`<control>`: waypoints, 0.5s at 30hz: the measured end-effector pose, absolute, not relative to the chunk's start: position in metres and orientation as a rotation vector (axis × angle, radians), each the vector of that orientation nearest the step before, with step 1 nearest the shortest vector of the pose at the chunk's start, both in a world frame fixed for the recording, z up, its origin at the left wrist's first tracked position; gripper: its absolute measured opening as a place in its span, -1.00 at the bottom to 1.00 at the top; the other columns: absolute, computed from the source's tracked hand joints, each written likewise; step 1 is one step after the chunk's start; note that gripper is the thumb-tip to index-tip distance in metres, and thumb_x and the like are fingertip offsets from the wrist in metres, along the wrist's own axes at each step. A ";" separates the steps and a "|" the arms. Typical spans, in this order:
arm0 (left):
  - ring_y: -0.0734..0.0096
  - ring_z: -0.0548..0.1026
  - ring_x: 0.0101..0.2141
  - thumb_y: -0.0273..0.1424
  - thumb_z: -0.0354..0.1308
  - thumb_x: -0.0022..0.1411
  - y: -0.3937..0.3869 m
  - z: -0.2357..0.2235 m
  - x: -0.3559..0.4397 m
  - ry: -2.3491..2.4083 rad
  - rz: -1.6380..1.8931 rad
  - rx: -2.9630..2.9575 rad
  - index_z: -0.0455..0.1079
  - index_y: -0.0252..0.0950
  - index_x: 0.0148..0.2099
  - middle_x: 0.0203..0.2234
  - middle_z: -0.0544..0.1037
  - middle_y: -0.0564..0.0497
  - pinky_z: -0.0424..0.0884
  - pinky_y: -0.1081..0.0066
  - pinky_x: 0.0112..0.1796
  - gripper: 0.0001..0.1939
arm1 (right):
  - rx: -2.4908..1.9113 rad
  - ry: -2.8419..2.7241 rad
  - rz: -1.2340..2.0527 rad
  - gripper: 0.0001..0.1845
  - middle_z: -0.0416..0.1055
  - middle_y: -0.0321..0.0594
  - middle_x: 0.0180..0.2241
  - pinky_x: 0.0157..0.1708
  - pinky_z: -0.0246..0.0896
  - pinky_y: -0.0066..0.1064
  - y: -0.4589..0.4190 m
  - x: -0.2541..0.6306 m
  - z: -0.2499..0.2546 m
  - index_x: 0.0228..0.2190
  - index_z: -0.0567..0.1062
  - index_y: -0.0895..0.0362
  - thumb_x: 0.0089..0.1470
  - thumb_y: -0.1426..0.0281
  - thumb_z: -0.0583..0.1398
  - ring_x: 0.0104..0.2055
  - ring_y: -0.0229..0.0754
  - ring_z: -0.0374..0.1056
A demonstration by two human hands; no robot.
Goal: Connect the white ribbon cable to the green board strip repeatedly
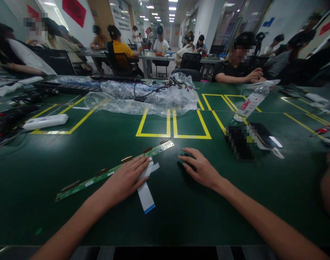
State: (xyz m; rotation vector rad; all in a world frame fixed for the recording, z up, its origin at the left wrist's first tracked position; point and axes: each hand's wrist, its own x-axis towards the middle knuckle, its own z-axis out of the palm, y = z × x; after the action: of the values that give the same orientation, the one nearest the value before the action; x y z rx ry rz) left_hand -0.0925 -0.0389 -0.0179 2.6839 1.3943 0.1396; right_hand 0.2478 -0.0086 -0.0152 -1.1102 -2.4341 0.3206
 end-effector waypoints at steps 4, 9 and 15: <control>0.10 0.21 0.32 -0.03 -0.13 0.43 -0.046 -0.029 -0.168 1.626 0.192 2.585 0.11 -0.22 0.42 0.36 0.21 -0.08 0.17 0.04 0.28 -0.35 | -1.110 -2.432 0.363 -0.63 0.25 0.00 0.26 0.23 0.15 0.09 -0.009 0.247 -0.015 0.11 0.46 0.07 0.32 0.35 0.10 0.32 0.04 0.11; 0.00 0.29 0.26 -0.07 -0.19 0.43 -0.058 -0.042 -0.282 2.104 0.148 2.240 0.11 -0.36 0.40 0.32 0.27 -0.18 0.21 -0.02 0.23 -0.33 | -1.124 -2.442 0.376 -0.63 0.24 0.00 0.27 0.23 0.15 0.10 -0.010 0.246 -0.015 0.11 0.47 0.07 0.31 0.36 0.11 0.33 0.05 0.10; 0.01 0.41 0.17 -0.11 -0.29 0.43 -0.070 -0.063 -0.379 2.568 -0.006 1.920 0.19 -0.45 0.33 0.26 0.34 -0.27 0.36 0.09 0.11 -0.34 | -1.162 -2.488 0.382 -0.65 0.24 0.04 0.26 0.23 0.15 0.11 -0.010 0.244 -0.012 0.06 0.51 0.10 0.30 0.35 0.11 0.33 0.07 0.09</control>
State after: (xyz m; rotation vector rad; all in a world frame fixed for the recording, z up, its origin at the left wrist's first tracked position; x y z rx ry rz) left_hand -0.3788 -0.0702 -0.0633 1.9199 2.5681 -0.0058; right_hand 0.2441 -0.0105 -0.0120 -1.1617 -2.4876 0.3815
